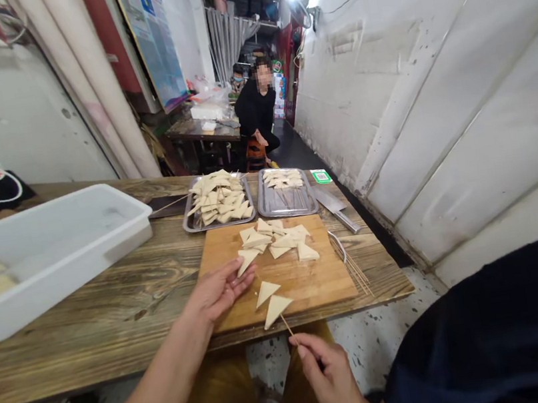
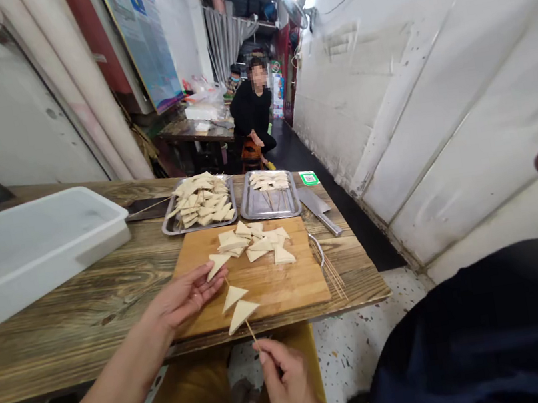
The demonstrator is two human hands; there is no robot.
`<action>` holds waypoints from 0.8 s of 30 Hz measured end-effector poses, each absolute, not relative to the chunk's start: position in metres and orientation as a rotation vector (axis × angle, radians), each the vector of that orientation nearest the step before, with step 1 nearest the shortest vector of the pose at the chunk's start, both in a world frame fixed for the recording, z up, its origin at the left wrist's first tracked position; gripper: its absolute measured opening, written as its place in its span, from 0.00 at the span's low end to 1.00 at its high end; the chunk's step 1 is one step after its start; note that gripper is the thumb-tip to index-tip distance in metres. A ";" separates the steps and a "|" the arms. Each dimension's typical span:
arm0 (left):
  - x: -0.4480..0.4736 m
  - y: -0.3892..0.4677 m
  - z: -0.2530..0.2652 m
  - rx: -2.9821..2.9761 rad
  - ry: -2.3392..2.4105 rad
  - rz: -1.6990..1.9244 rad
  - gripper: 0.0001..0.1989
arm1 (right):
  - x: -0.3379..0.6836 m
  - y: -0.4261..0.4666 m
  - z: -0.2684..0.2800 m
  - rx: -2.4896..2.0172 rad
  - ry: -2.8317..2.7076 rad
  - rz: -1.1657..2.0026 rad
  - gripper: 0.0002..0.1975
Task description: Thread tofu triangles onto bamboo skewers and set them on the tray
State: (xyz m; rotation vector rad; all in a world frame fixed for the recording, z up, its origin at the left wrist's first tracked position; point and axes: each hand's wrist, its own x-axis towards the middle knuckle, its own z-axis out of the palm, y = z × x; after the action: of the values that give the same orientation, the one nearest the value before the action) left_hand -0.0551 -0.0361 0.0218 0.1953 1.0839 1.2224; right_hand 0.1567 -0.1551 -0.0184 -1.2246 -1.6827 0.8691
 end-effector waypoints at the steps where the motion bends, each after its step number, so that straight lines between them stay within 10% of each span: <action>1: -0.055 -0.036 0.022 0.188 1.086 1.213 0.03 | 0.157 -0.155 -0.018 -1.226 -1.683 0.871 0.17; 24: -0.049 -0.040 0.023 0.214 1.068 1.249 0.07 | 0.157 -0.153 -0.025 -1.230 -1.724 0.871 0.14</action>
State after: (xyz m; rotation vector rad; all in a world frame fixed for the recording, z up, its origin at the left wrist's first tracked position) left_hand -0.0491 -0.0402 0.0230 0.2136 1.0677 1.2491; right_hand 0.1570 -0.1535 -0.0245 -1.2296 -1.7243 0.8714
